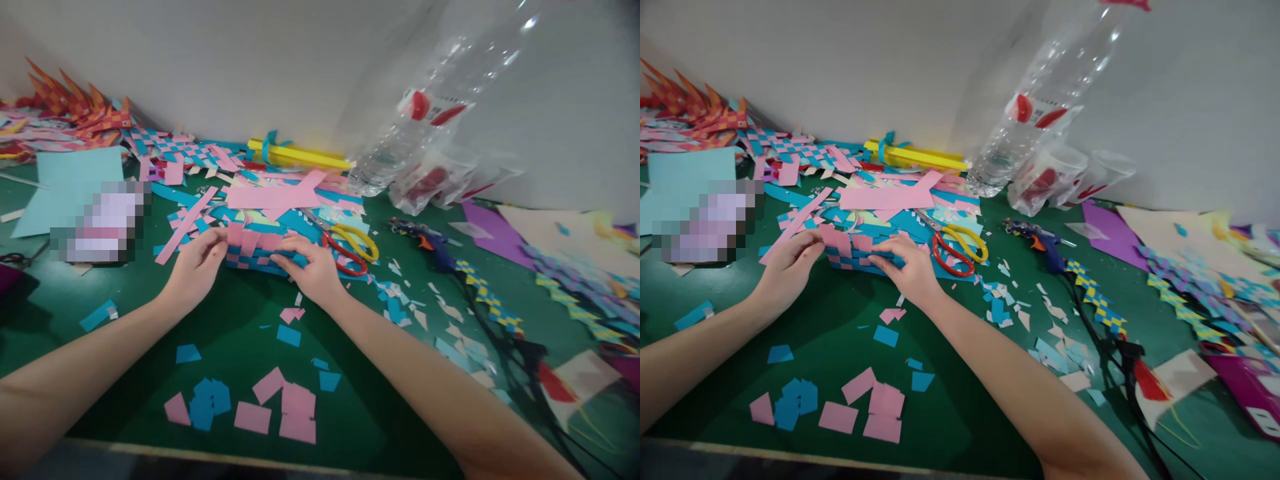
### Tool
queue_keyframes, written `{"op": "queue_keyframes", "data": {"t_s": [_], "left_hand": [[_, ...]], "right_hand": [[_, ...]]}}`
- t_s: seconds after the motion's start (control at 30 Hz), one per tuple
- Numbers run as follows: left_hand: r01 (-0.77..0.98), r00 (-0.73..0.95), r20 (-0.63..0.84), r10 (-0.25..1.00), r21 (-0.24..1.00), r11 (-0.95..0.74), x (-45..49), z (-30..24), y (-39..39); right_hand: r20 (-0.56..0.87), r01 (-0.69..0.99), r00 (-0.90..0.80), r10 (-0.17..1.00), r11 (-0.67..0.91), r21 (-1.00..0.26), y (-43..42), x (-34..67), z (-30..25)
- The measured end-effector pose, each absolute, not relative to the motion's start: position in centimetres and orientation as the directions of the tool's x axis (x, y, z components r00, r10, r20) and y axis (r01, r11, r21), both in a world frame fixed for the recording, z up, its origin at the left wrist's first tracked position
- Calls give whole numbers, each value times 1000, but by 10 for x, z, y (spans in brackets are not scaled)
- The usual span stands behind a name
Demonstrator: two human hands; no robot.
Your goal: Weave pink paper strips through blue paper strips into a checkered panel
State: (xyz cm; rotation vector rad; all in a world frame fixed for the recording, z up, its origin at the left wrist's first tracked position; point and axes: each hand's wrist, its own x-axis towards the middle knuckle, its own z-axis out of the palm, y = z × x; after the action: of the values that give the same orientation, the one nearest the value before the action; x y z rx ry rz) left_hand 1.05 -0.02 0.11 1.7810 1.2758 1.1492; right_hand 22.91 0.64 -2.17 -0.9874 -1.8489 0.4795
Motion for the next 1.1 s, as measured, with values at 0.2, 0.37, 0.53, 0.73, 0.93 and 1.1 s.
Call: {"op": "queue_keyframes", "data": {"t_s": [0.2,0.37,0.53,0.73,0.93,1.1], "left_hand": [[344,108,238,965,902,-261,10,-5,2],[284,133,234,963,922,-263,8,-9,3],[302,150,230,962,915,-266,8,-6,2],[201,155,234,960,944,-263,10,0,-1],[178,295,247,923,935,-307,12,4,-6],[230,243,213,946,935,-270,14,7,-8]], "right_hand": [[522,454,-224,823,562,-692,4,229,-19],[541,445,-238,807,586,-677,5,229,-19],[558,418,-249,792,608,-675,4,228,-18],[566,394,-265,780,624,-675,3,229,-18],[641,337,-303,705,709,-620,6,229,-18],[689,281,-354,633,775,-567,6,227,-20]]}}
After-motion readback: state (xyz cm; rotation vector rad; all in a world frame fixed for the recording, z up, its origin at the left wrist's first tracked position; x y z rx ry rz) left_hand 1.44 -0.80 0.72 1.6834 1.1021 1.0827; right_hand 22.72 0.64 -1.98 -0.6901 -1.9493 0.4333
